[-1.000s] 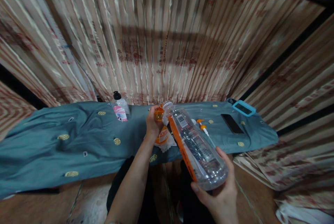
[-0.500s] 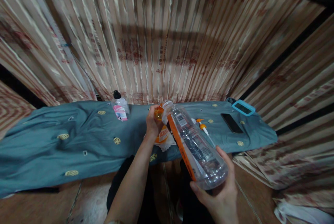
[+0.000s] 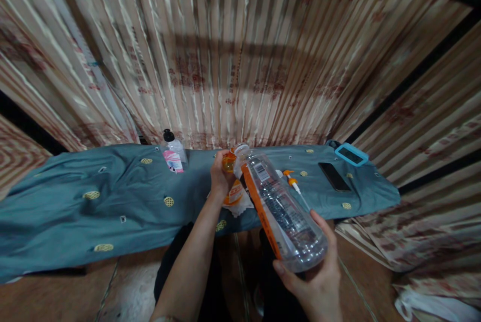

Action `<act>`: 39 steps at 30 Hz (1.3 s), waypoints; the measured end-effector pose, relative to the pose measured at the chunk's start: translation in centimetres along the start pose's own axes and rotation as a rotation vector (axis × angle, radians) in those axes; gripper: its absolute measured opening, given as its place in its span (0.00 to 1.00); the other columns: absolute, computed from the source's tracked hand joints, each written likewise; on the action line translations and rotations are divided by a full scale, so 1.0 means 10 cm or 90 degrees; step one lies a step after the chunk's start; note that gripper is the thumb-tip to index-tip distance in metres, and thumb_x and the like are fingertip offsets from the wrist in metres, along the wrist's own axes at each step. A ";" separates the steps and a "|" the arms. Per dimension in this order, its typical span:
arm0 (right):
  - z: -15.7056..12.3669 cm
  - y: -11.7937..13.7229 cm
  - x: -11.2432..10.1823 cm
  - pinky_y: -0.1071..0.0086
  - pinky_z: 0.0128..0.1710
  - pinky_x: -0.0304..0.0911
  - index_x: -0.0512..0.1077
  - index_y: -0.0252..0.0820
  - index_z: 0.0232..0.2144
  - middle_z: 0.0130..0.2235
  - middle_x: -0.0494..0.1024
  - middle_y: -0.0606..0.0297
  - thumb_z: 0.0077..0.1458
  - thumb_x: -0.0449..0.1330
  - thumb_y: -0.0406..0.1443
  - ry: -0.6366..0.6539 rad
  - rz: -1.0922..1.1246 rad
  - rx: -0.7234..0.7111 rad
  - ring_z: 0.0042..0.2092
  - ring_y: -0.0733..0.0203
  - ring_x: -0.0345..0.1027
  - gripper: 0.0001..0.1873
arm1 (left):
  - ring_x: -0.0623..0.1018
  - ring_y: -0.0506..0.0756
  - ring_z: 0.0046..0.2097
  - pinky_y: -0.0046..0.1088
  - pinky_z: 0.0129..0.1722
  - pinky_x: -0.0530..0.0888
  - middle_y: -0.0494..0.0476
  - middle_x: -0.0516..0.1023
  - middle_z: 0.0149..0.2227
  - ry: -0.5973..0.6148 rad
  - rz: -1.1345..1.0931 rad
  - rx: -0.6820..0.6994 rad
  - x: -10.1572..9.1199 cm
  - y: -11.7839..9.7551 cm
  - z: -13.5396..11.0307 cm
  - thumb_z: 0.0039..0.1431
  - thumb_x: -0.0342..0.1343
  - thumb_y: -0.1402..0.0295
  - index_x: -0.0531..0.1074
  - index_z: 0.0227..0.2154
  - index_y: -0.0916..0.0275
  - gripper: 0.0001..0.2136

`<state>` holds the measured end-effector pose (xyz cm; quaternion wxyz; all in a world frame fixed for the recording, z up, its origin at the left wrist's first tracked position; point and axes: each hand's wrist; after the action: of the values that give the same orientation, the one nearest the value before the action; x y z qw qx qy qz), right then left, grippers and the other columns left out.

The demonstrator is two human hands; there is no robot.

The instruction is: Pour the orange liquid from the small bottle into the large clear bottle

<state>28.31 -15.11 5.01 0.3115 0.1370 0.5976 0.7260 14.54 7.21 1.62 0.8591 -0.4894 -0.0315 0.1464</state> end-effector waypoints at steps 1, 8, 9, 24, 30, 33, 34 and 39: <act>0.00 0.00 0.00 0.59 0.53 0.63 0.60 0.43 0.60 0.65 0.60 0.52 0.34 0.74 0.48 0.001 0.004 0.004 0.60 0.43 0.63 0.52 | 0.78 0.55 0.35 0.32 0.37 0.74 0.52 0.78 0.35 0.002 -0.001 0.000 0.00 0.00 0.00 0.45 0.65 0.63 0.70 0.37 0.59 0.16; 0.00 -0.01 -0.01 0.54 0.57 0.57 0.59 0.44 0.61 0.66 0.59 0.52 0.35 0.74 0.47 0.011 0.001 0.008 0.61 0.41 0.60 0.52 | 0.77 0.54 0.35 0.30 0.37 0.73 0.52 0.78 0.35 0.005 -0.013 -0.007 0.01 0.02 0.00 0.45 0.65 0.62 0.69 0.38 0.59 0.17; 0.00 -0.01 -0.01 0.54 0.58 0.57 0.59 0.44 0.61 0.66 0.59 0.51 0.35 0.74 0.47 0.008 -0.001 0.002 0.62 0.41 0.59 0.52 | 0.77 0.54 0.35 0.30 0.37 0.73 0.52 0.78 0.35 0.005 -0.016 -0.005 0.01 0.02 0.00 0.45 0.65 0.62 0.69 0.38 0.58 0.17; -0.01 0.01 0.00 0.51 0.58 0.60 0.59 0.44 0.62 0.64 0.63 0.51 0.35 0.74 0.47 0.012 -0.007 0.031 0.59 0.40 0.64 0.52 | 0.77 0.54 0.35 0.29 0.36 0.73 0.52 0.78 0.35 -0.006 -0.013 -0.002 0.01 0.02 0.01 0.46 0.65 0.62 0.70 0.37 0.59 0.15; -0.01 0.04 0.01 0.50 0.57 0.61 0.59 0.44 0.61 0.62 0.65 0.51 0.34 0.74 0.47 0.007 0.002 0.041 0.59 0.40 0.66 0.53 | 0.78 0.55 0.35 0.30 0.37 0.73 0.52 0.78 0.35 -0.007 -0.024 0.003 0.01 0.04 0.01 0.46 0.65 0.62 0.70 0.37 0.59 0.15; -0.01 0.04 0.02 0.51 0.59 0.60 0.59 0.44 0.61 0.63 0.64 0.51 0.33 0.74 0.47 0.005 -0.003 0.031 0.60 0.40 0.64 0.53 | 0.78 0.55 0.36 0.31 0.38 0.74 0.53 0.79 0.36 -0.008 -0.023 0.003 0.00 0.04 0.02 0.46 0.63 0.62 0.70 0.36 0.59 0.14; -0.01 0.03 0.02 0.51 0.59 0.59 0.59 0.44 0.61 0.63 0.64 0.51 0.34 0.73 0.48 0.003 -0.006 0.026 0.61 0.40 0.63 0.53 | 0.78 0.55 0.36 0.31 0.38 0.74 0.53 0.79 0.36 -0.007 -0.020 0.001 0.00 0.03 0.02 0.46 0.63 0.62 0.70 0.36 0.59 0.15; 0.00 0.01 0.01 0.51 0.60 0.58 0.59 0.44 0.61 0.63 0.64 0.51 0.36 0.73 0.49 0.002 -0.013 0.010 0.61 0.40 0.62 0.51 | 0.78 0.55 0.36 0.31 0.38 0.73 0.52 0.78 0.35 0.007 -0.013 -0.004 0.00 0.01 0.01 0.45 0.64 0.64 0.69 0.36 0.59 0.15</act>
<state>28.17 -15.08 5.11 0.3171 0.1322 0.6049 0.7184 14.46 7.35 1.58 0.8590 -0.4928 -0.0326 0.1348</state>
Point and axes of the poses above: each hand's wrist, its own z-axis towards the middle knuckle, its own x-axis out of the palm, y = z × x
